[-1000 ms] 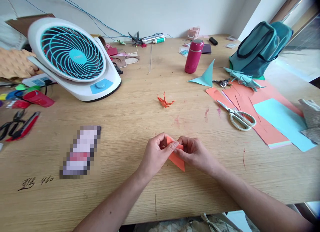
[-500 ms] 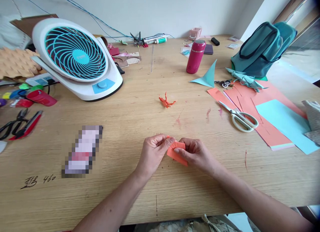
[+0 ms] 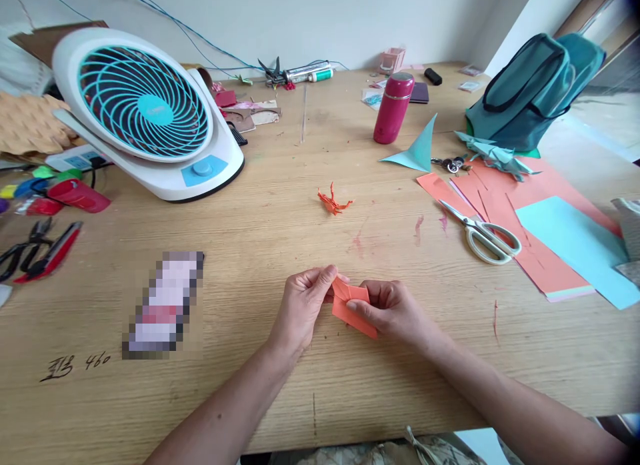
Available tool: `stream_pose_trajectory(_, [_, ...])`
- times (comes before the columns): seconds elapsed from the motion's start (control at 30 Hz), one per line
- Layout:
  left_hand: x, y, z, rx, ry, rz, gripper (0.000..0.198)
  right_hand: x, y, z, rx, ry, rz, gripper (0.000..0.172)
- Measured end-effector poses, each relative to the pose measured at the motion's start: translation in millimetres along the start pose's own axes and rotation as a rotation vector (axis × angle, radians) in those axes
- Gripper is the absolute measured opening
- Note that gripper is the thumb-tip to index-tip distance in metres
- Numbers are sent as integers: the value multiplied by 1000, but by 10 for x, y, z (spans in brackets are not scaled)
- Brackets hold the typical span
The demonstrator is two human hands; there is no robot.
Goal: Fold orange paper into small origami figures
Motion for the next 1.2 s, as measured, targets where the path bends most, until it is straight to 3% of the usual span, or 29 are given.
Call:
stream_pose_trajectory(0.13, [-9,22,53,86,-88,1,40,19,16,-48,75,51,8,49])
stream_pose_trajectory(0.23, [-9,44,113,193,-155,52,31,36,33,-89,108,87,6,48])
stream_pose_trajectory(0.37, [8,63,83,254,-116,100,30,47,26,-60,120,62,-5,46])
stream_pose_trajectory(0.63, [38,82,9,95,-87,53,39,12,-76,77,98,-60,-9,50])
stream_pose_trajectory(0.87, [44,18,-71,121,-42,30,37,18,-28,3,23,-17,-27,51])
stream_pose_trajectory(1.0, [1,148,-114,217,62,85,23,-15,-169,-200,-241,155,-163,44])
stream_pose_trajectory(1.1, [-36,174,19,242,-14,50,29,-93,-373,-242,-537,275,-379,32])
stream_pose_trajectory(1.2, [-61,105,139,220,-103,-11,33,-148,-419,-128,-776,310,-512,50])
Point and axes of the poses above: each hand's wrist, its own x-axis towards the middle knuckle, its own z-axis out of the palm, y = z × x, the point moved 9 cm from there along x, towards the middle knuckle, and after that the axes turned 1 degree about -y, right-handed, at the moved point
